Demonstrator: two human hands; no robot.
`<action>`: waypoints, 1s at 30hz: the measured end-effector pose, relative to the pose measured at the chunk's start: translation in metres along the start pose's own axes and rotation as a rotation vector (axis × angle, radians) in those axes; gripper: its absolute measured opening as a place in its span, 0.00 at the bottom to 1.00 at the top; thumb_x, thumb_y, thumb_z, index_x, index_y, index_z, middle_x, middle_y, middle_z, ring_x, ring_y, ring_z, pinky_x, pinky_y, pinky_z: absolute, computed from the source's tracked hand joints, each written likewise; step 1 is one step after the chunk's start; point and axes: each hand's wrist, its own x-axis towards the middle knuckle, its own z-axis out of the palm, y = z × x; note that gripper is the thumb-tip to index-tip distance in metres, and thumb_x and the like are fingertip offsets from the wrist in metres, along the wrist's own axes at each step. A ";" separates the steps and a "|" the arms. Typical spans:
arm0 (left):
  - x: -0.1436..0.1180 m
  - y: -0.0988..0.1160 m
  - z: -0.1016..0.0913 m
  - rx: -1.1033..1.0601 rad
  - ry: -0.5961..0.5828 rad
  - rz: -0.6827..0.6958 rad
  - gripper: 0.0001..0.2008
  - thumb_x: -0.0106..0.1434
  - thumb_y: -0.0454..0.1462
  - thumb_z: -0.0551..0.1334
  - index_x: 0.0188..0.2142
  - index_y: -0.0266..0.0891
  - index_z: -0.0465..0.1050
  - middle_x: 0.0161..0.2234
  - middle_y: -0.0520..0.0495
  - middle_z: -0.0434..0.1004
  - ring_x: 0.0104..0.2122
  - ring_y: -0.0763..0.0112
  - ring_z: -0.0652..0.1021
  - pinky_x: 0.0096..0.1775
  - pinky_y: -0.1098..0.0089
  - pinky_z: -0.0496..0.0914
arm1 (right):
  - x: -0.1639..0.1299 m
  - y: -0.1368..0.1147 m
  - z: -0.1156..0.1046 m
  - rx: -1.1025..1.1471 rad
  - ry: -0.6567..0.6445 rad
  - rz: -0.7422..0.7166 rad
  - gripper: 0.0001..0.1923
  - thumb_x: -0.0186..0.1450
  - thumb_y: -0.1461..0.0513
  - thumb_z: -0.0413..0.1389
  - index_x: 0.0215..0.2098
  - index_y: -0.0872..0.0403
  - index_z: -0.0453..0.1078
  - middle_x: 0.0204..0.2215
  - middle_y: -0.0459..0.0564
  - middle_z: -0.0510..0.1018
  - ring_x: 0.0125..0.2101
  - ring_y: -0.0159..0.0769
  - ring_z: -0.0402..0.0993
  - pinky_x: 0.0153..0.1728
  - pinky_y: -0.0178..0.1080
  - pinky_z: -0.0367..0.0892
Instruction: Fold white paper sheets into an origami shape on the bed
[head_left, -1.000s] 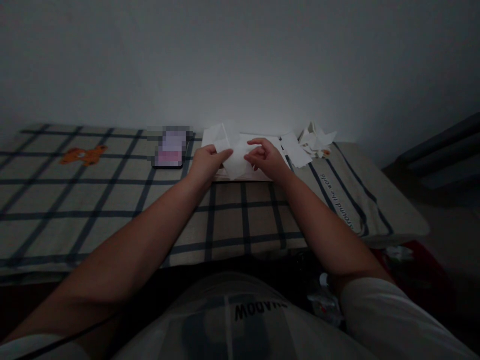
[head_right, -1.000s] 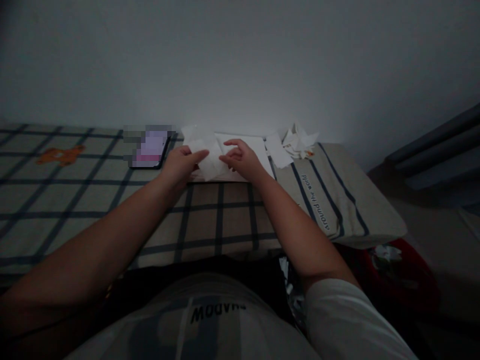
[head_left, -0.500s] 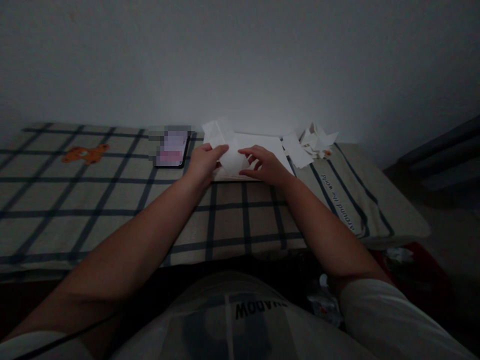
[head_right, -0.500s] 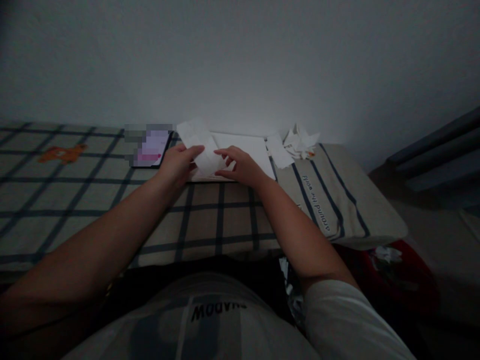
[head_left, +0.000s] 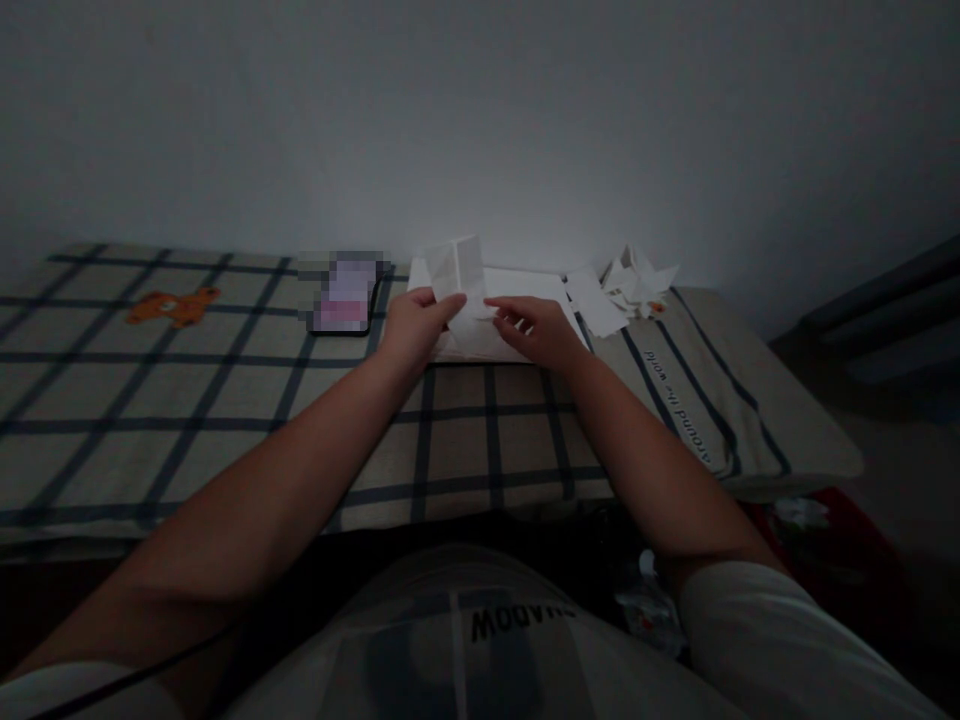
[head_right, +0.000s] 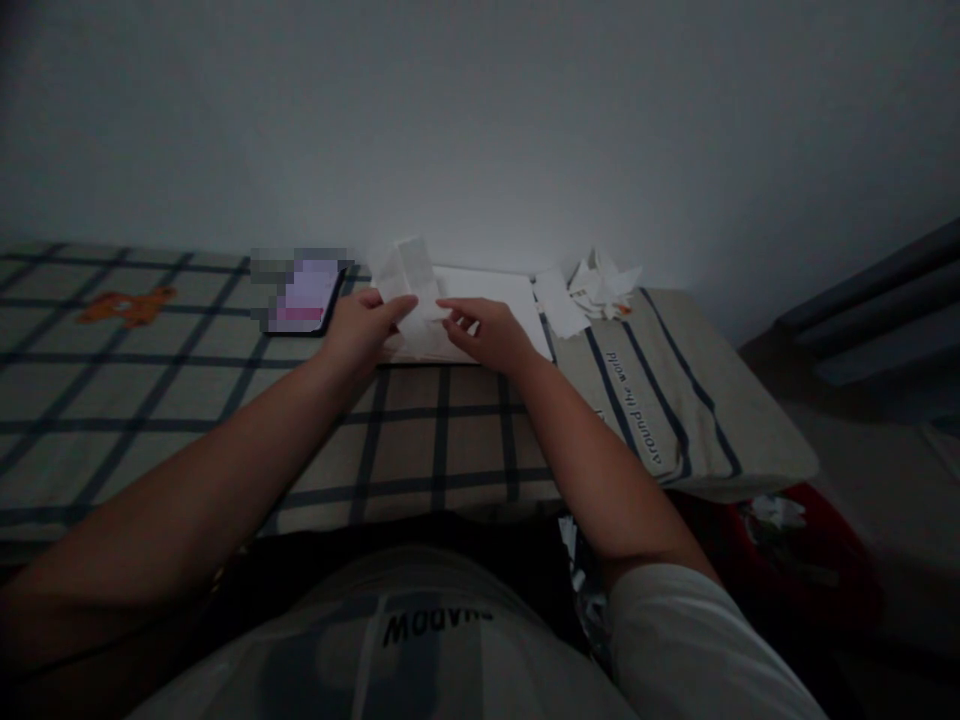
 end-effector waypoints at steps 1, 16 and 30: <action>-0.001 0.000 0.000 -0.007 -0.009 0.019 0.15 0.48 0.43 0.70 0.33 0.35 0.78 0.31 0.47 0.80 0.29 0.68 0.78 0.34 0.69 0.72 | 0.000 -0.001 0.000 -0.006 0.022 0.011 0.18 0.66 0.57 0.53 0.50 0.54 0.75 0.36 0.50 0.81 0.30 0.31 0.73 0.31 0.37 0.68; -0.004 0.002 0.001 0.029 -0.082 0.059 0.15 0.47 0.43 0.71 0.31 0.35 0.80 0.31 0.45 0.81 0.30 0.66 0.78 0.34 0.68 0.72 | 0.002 -0.006 0.003 0.055 0.170 0.099 0.12 0.66 0.52 0.55 0.35 0.52 0.70 0.34 0.49 0.77 0.32 0.35 0.70 0.35 0.40 0.67; -0.010 0.005 0.004 0.004 -0.128 0.085 0.15 0.50 0.44 0.71 0.33 0.35 0.80 0.32 0.44 0.82 0.32 0.66 0.80 0.38 0.65 0.75 | 0.004 -0.008 0.005 0.197 0.287 0.247 0.07 0.60 0.59 0.60 0.29 0.53 0.69 0.26 0.46 0.74 0.27 0.32 0.67 0.33 0.39 0.65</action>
